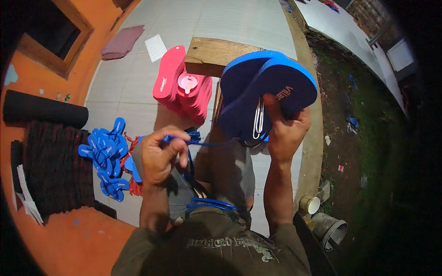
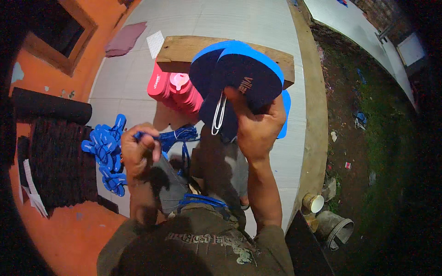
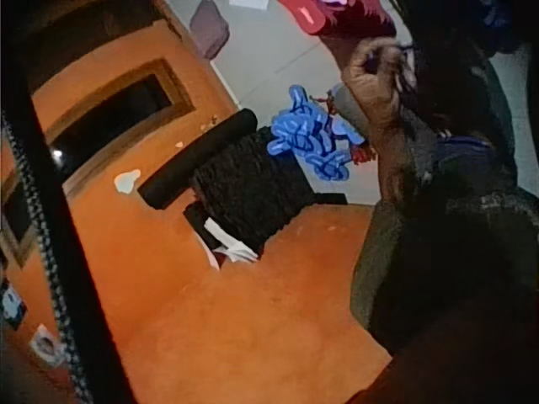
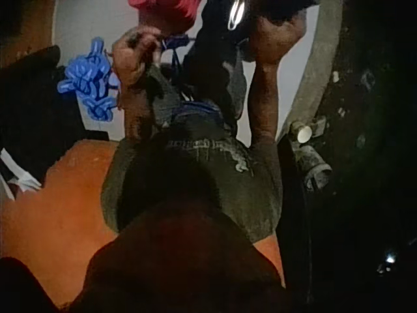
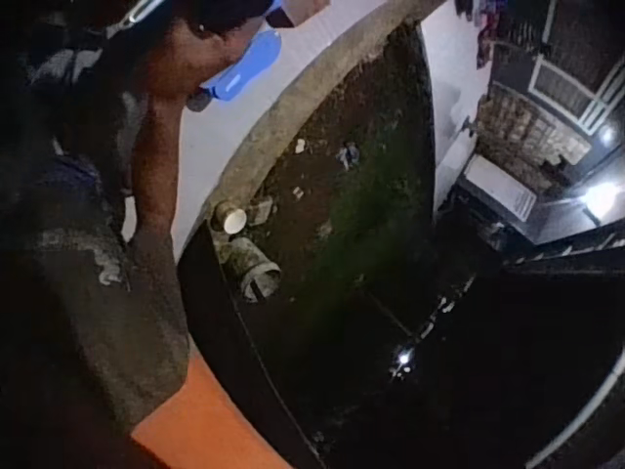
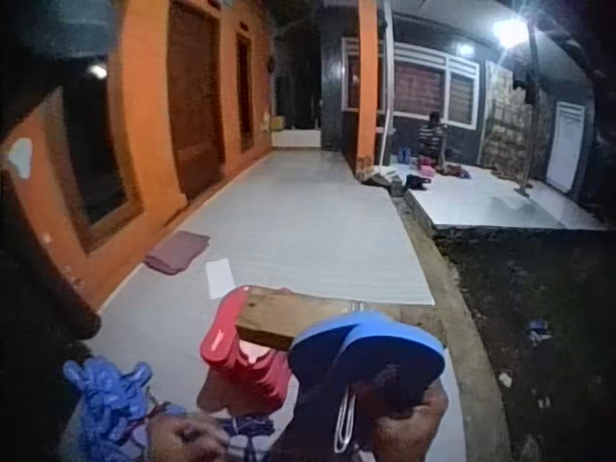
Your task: The person attaches blue straps to blue flip-flop soles using a wooden jig with a metal hook. They place a sole onto the jig, hook a strap end, and pull it through the holes in the sole, repeating the process for multiple flip-flops and placing them aside.
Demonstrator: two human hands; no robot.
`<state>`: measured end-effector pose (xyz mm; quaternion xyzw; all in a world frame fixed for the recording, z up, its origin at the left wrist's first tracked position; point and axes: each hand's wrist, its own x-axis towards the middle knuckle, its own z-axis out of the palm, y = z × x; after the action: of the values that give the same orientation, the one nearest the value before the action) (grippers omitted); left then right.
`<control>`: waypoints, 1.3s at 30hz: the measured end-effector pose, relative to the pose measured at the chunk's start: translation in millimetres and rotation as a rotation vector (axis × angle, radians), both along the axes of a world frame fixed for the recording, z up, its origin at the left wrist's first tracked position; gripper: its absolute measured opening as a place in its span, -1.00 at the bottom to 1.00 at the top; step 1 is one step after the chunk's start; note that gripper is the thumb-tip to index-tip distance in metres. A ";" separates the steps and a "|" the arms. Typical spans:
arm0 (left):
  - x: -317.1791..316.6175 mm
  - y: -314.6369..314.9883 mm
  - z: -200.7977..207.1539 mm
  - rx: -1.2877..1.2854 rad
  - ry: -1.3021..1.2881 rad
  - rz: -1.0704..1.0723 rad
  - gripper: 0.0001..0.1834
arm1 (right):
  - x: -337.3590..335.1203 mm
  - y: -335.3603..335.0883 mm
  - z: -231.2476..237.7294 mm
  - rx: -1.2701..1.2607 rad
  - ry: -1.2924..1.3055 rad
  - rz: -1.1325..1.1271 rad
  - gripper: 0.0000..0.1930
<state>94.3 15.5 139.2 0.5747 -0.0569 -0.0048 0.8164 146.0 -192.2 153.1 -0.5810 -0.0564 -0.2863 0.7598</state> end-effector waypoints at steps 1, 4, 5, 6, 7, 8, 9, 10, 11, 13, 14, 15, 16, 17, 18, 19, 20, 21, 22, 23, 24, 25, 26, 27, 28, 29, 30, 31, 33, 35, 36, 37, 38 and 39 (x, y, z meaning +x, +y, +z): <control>5.9 -6.8 -8.0 -0.156 -0.067 0.062 -0.76 | -0.9 1.5 0.1 -0.010 -0.016 -0.007 -0.69; 18.8 -34.3 0.6 -0.317 -0.028 0.088 -0.80 | 0.2 -0.7 -0.9 -0.028 -0.039 -0.029 -0.68; 20.8 -38.4 4.9 -0.355 0.037 0.068 -0.81 | -0.4 -2.4 -0.7 -0.018 -0.031 -0.026 -0.68; 24.8 -40.5 3.4 -0.319 -0.022 -0.057 -0.86 | -0.9 -4.4 -0.7 -0.008 -0.022 -0.023 -0.68; 24.2 -45.6 6.6 -0.098 -0.123 -0.013 -0.86 | -1.5 -7.4 -1.4 -0.005 -0.023 -0.009 -0.68; 23.2 -50.8 14.1 0.132 -0.228 0.034 -0.87 | -0.5 -8.6 -2.3 0.006 -0.028 0.009 -0.69; 24.1 -54.9 18.9 0.361 -0.334 0.080 -0.88 | 0.7 -9.4 -2.8 0.017 -0.033 0.025 -0.69; 34.0 -56.5 19.4 0.435 -0.596 -0.009 -0.85 | 1.7 -9.4 -0.9 0.032 -0.016 0.044 -0.69; 39.1 -59.1 19.5 0.450 -0.653 -0.057 -0.78 | 1.3 -9.3 1.5 0.045 0.004 0.062 -0.69; 48.2 -63.2 19.8 0.480 -0.765 -0.153 -0.63 | 2.5 -10.2 4.4 0.076 0.028 0.108 -0.69; 54.4 -63.3 17.8 0.500 -0.793 -0.217 -0.62 | 2.4 -12.9 4.4 0.088 0.036 0.131 -0.69; 58.7 -62.7 16.6 0.536 -0.823 -0.272 -0.66 | 2.5 -15.3 3.3 0.102 0.044 0.154 -0.69; 62.4 -61.9 15.4 0.571 -0.852 -0.327 -0.69 | 2.4 -17.4 1.2 0.070 0.050 0.157 -0.66; 65.0 -61.6 14.5 0.608 -0.883 -0.377 -0.71 | 3.0 -18.8 0.1 0.037 0.054 0.164 -0.62; 66.8 -62.5 10.4 0.559 -0.865 -0.394 -0.71 | 3.7 -20.0 -1.0 0.004 0.059 0.172 -0.59; 68.5 -64.0 3.6 0.511 -0.847 -0.410 -0.70 | 4.3 -21.1 -1.0 -0.020 0.054 0.174 -0.59; 68.7 -65.8 -2.4 0.462 -0.826 -0.423 -0.69 | 4.0 -22.3 0.2 -0.044 0.051 0.180 -0.58; 68.2 -68.0 -6.5 0.442 -0.776 -0.430 -0.68 | 3.4 -23.4 1.1 -0.069 0.048 0.185 -0.58; 67.2 -70.8 -10.3 0.421 -0.726 -0.437 -0.68 | 2.7 -24.9 1.4 -0.073 0.068 0.183 -0.59; 65.6 -74.2 -9.7 0.385 -0.671 -0.444 -0.64 | 3.0 -26.1 3.5 -0.076 0.079 0.183 -0.59; 62.9 -77.1 -9.7 0.347 -0.611 -0.447 -0.61 | 3.3 -26.0 5.0 -0.080 0.090 0.184 -0.59; 58.3 -78.6 -9.2 0.251 -0.396 -0.429 -0.61 | 4.1 -24.5 6.0 -0.087 0.098 0.195 -0.60; 53.6 -81.5 -8.5 0.146 -0.186 -0.410 -0.61 | 4.8 -24.6 8.7 -0.103 0.105 0.202 -0.60; 50.2 -82.6 -7.2 0.041 0.023 -0.387 -0.61 | 5.1 -24.5 11.3 -0.119 0.112 0.210 -0.60; 55.5 -74.5 -1.1 0.222 -0.050 -0.405 -0.60 | 4.8 -24.5 13.8 -0.095 0.126 0.215 -0.63; 60.3 -68.0 4.1 0.397 -0.128 -0.419 -0.58 | 3.4 -25.6 14.6 -0.073 0.144 0.220 -0.66; 59.9 -70.9 12.7 0.590 -0.214 -0.248 -0.57 | 0.9 -26.4 14.6 -0.051 0.163 0.226 -0.69; 56.8 -73.4 17.6 0.780 -0.295 -0.069 -0.55 | -5.3 -27.2 10.3 -0.067 0.172 0.239 -0.67; 53.4 -77.2 19.2 0.672 -0.498 0.108 -0.51 | -17.9 -27.0 0.7 -0.107 0.169 0.262 -0.64; 47.4 -89.8 25.7 0.538 -0.537 0.061 -0.47 | -26.5 -15.2 -2.2 -0.032 0.105 0.188 -0.67; 50.7 -92.5 30.9 0.512 -0.460 0.036 -0.47 | -26.6 -14.2 2.4 -0.054 0.124 0.162 -0.68; 58.1 -94.5 36.2 0.484 -0.384 0.010 -0.48 | -25.5 -14.3 8.4 -0.076 0.143 0.135 -0.68; 60.0 -96.5 40.3 0.502 -0.406 0.036 -0.50 | -25.2 -15.1 12.1 -0.127 0.148 0.125 -0.70; 58.2 -98.9 42.6 0.514 -0.425 0.063 -0.51 | -25.0 -17.2 15.2 -0.184 0.155 0.116 -0.71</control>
<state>152.5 -83.4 181.8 0.7514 -0.2050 0.1263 0.6143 121.0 -209.4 168.3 -0.6645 -0.0571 -0.1899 0.7205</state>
